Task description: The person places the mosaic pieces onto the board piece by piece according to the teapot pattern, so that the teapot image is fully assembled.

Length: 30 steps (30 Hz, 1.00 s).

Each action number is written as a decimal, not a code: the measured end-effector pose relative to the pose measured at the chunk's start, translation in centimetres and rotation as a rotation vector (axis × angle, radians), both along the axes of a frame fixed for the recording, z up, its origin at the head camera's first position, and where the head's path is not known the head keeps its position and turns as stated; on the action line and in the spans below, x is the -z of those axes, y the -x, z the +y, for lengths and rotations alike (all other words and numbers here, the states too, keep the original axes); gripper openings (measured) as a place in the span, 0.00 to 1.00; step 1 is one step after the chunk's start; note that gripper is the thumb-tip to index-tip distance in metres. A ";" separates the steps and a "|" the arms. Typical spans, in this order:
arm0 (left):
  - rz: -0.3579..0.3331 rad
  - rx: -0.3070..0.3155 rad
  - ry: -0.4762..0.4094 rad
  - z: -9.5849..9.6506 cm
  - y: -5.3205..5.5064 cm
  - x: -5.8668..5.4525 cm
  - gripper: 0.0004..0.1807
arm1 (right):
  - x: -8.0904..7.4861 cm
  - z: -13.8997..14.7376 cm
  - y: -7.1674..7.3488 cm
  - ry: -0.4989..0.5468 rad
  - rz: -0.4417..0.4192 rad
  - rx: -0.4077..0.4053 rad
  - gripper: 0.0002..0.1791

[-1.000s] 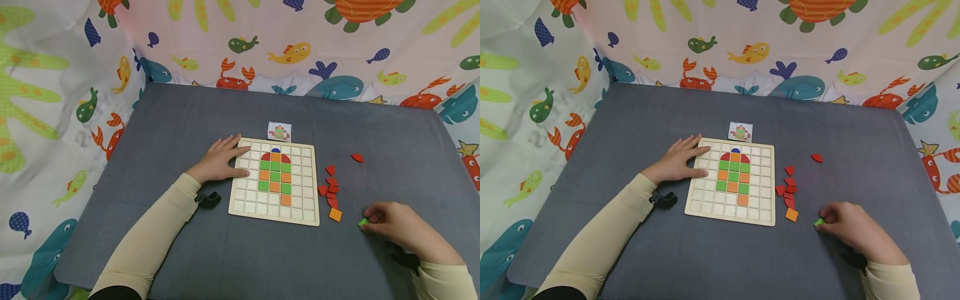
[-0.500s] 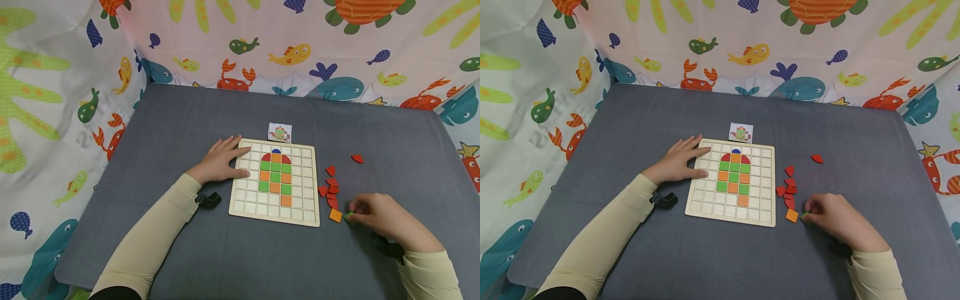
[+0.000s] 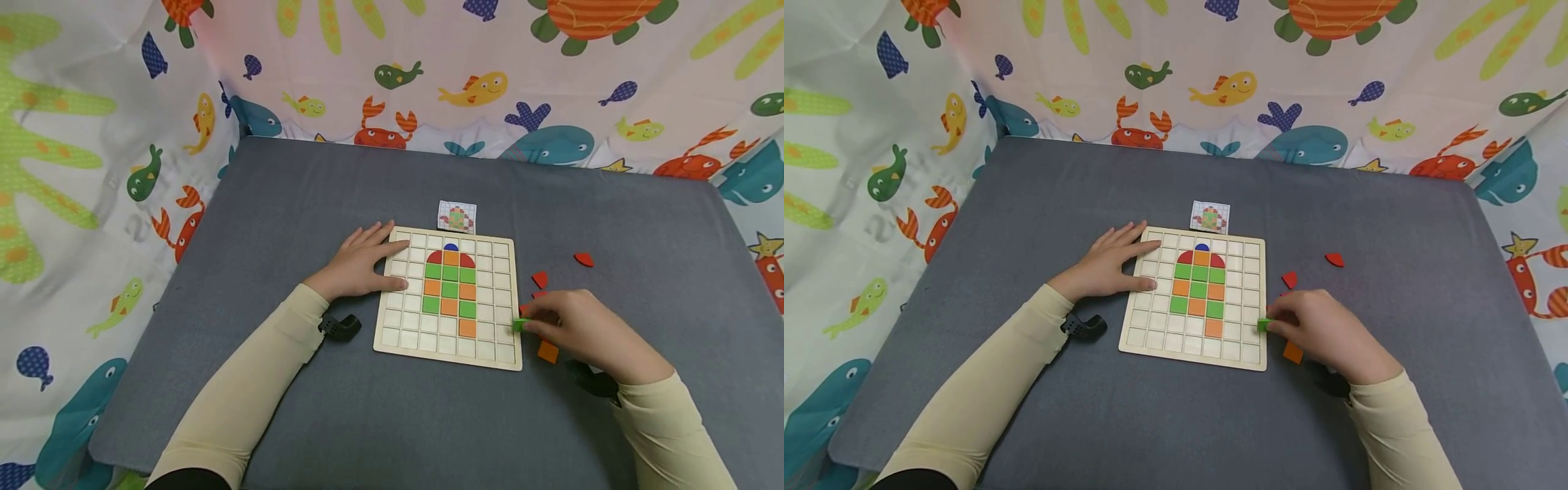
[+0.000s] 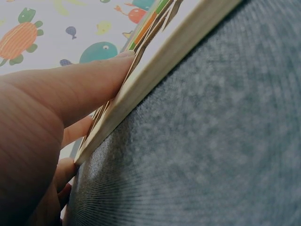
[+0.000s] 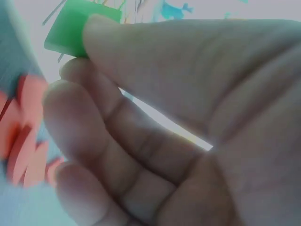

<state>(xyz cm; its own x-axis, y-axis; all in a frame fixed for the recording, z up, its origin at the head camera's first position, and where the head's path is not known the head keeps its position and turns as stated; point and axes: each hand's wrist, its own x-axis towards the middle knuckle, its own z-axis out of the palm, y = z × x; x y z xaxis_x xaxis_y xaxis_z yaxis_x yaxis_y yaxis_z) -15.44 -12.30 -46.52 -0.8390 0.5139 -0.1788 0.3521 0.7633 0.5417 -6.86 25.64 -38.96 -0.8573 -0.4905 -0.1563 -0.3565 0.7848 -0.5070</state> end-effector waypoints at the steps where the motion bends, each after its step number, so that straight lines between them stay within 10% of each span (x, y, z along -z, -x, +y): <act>1: 0.000 0.000 0.000 0.0 0.0 0.0 0.47 | 0.0 -0.5 0.1 0.004 0.005 -0.007 0.05; 30: -0.002 -0.005 0.014 0.0 0.0 0.0 0.47 | 2.2 -8.6 1.4 0.045 0.003 -0.140 0.06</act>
